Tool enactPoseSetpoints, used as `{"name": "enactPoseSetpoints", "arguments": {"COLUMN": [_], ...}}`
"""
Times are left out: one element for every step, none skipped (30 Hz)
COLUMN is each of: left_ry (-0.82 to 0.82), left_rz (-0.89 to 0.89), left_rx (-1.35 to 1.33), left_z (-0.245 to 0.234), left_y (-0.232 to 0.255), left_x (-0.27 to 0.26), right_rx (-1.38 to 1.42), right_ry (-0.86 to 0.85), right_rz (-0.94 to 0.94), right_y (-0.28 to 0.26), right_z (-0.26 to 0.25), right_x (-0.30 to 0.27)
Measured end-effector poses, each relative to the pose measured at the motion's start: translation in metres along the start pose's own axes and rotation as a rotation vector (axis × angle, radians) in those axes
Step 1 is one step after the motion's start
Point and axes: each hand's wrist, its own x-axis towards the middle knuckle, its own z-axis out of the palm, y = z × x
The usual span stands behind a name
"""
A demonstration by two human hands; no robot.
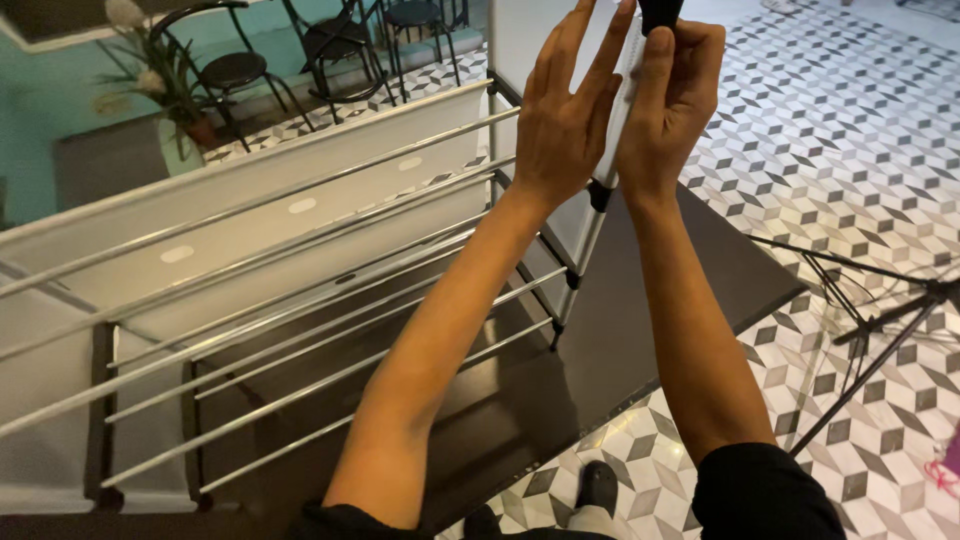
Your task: The person assembles a metal clothes drying rack by inserting vertical poles into plastic corner joints and attaching horizontal bars. They repeatedly pick up parts from a table, align them with the frame, and press them into place.
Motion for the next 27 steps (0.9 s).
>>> {"name": "enactPoseSetpoints", "arguments": {"left_ry": [-0.006, -0.015, -0.023, -0.03, -0.031, -0.046, -0.058, -0.083, -0.092, -0.101, -0.09, -0.082, -0.073, -0.065, -0.057, -0.042, -0.026, -0.008, 0.008, 0.025, 0.041, 0.057, 0.073, 0.088, 0.088, 0.088, 0.086], "left_rz": [0.001, 0.005, 0.018, 0.032, 0.06, 0.071, 0.082, 0.076, 0.058, 0.04, 0.019, -0.015, -0.051, -0.1, -0.145, -0.19, -0.231, -0.269, -0.301, -0.33, -0.348, -0.366, -0.372, -0.377, -0.381, -0.385, -0.386], "left_rx": [0.012, 0.031, 0.047, 0.064, 0.079, 0.078, 0.081, 0.068, 0.059, 0.05, 0.041, 0.035, 0.029, 0.026, 0.021, 0.021, 0.021, 0.026, 0.033, 0.044, 0.073, 0.101, 0.143, 0.185, 0.167, 0.149, 0.132], "left_z": [0.0, -0.001, -0.003, -0.005, -0.005, -0.006, -0.008, -0.01, -0.011, -0.012, -0.009, -0.005, -0.002, 0.004, 0.011, 0.019, 0.026, 0.034, 0.04, 0.046, 0.049, 0.052, 0.055, 0.058, 0.059, 0.059, 0.059], "left_y": [0.001, 0.001, 0.003, 0.004, 0.005, 0.007, 0.008, 0.01, 0.014, 0.019, 0.026, 0.034, 0.041, 0.048, 0.055, 0.062, 0.069, 0.074, 0.077, 0.08, 0.08, 0.081, 0.082, 0.083, 0.082, 0.08, 0.081], "left_x": [0.001, 0.002, 0.002, 0.002, 0.005, 0.008, 0.01, 0.011, 0.01, 0.009, 0.008, 0.006, 0.003, -0.002, -0.006, -0.011, -0.017, -0.023, -0.027, -0.03, -0.034, -0.037, -0.039, -0.041, -0.043, -0.044, -0.044], "right_rx": [0.032, 0.065, 0.097, 0.118, 0.14, 0.163, 0.168, 0.172, 0.181, 0.172, 0.165, 0.158, 0.224, 0.29, 0.353, 0.422, 0.488, 0.554, 0.589, 0.624, 0.658, 0.745, 0.83, 0.914, 0.929, 0.943, 0.96], "right_ry": [-0.013, -0.026, -0.041, -0.069, -0.099, -0.128, -0.161, -0.194, -0.231, -0.268, -0.304, -0.341, -0.374, -0.408, -0.439, -0.471, -0.502, -0.533, -0.547, -0.561, -0.573, -0.578, -0.58, -0.581, -0.57, -0.559, -0.544], "right_rz": [0.003, 0.006, 0.012, 0.015, 0.013, 0.011, 0.045, 0.078, 0.116, 0.113, 0.107, 0.1, 0.122, 0.144, 0.168, 0.216, 0.264, 0.313, 0.349, 0.386, 0.425, 0.481, 0.538, 0.594, 0.592, 0.591, 0.587], "right_y": [0.001, 0.002, 0.002, 0.001, 0.003, 0.004, 0.005, 0.006, 0.009, 0.012, 0.016, 0.021, 0.026, 0.032, 0.037, 0.044, 0.049, 0.055, 0.06, 0.064, 0.066, 0.068, 0.07, 0.073, 0.077, 0.079, 0.081], "right_z": [0.0, 0.0, -0.002, -0.004, -0.007, -0.012, -0.017, -0.024, -0.028, -0.033, -0.038, -0.043, -0.046, -0.048, -0.053, -0.056, -0.059, -0.061, -0.062, -0.062, -0.062, -0.063, -0.066, -0.068, -0.067, -0.066, -0.068], "right_x": [0.003, 0.005, 0.005, 0.003, 0.005, 0.007, 0.007, 0.008, 0.006, 0.007, 0.009, 0.011, 0.011, 0.011, 0.01, 0.009, 0.006, 0.002, -0.002, -0.007, -0.014, -0.021, -0.027, -0.031, -0.036, -0.039, -0.041]}}
